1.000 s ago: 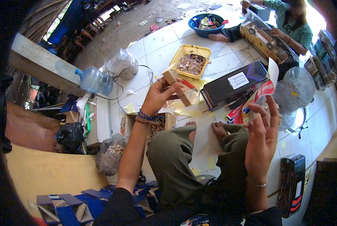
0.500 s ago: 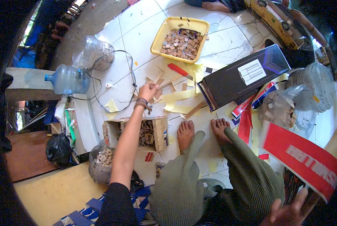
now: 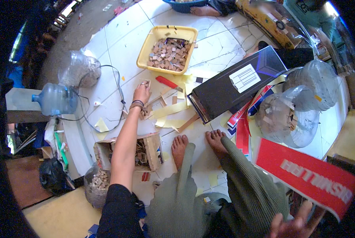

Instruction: The person assembles small wooden boxes by hammering nails into the frame, applying glue, and attaching red paper labels. They handle wooden pieces, a hammer, glue, and labels while sitting on the floor.

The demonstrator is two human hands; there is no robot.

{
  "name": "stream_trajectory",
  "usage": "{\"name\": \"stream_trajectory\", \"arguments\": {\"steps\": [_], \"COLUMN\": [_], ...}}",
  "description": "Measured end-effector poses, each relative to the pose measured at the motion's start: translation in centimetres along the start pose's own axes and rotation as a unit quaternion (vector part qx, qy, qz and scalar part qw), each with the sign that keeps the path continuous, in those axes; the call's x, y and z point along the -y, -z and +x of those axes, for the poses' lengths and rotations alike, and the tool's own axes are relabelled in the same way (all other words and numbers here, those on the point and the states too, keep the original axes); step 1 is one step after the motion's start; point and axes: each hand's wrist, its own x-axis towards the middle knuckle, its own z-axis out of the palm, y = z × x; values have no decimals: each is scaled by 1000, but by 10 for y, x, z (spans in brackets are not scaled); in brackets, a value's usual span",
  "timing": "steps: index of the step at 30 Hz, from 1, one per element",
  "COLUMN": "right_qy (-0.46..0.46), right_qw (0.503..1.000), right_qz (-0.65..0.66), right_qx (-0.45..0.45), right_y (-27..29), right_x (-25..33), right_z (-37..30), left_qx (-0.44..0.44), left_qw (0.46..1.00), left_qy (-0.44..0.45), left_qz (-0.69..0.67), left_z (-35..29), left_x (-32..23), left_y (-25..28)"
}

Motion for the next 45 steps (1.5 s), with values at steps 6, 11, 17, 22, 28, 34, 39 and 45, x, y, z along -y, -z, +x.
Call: {"name": "stream_trajectory", "arguments": {"steps": [6, 11, 17, 22, 28, 34, 39, 45], "right_qy": [48, 62, 124, 101, 132, 155, 145, 126], "right_qw": [993, 995, 988, 986, 976, 967, 969, 971], "right_qz": [92, 63, 30, 90, 145, 188, 182, 168], "right_qx": [55, 52, 89, 101, 97, 78, 78, 111], "right_y": [6, 12, 22, 36, 46, 45, 43, 44], "right_x": [11, 8, 12, 15, 9, 11, 11, 9], "right_z": [-21, -20, -18, -9, -10, -11, -10, -8], "left_qx": [63, 108, 124, 119, 127, 117, 113, 107], "left_qw": [874, 817, 805, 775, 758, 758, 764, 792], "left_qy": [-3, -60, -132, -173, -199, -193, -179, -136], "left_qz": [-481, -564, -564, -596, -608, -612, -609, -586], "left_z": [-81, -178, -259, -292, -304, -304, -301, -300], "left_x": [-85, -189, -282, -328, -348, -346, -340, -327], "left_y": [134, 245, 323, 345, 340, 326, 322, 321]}}
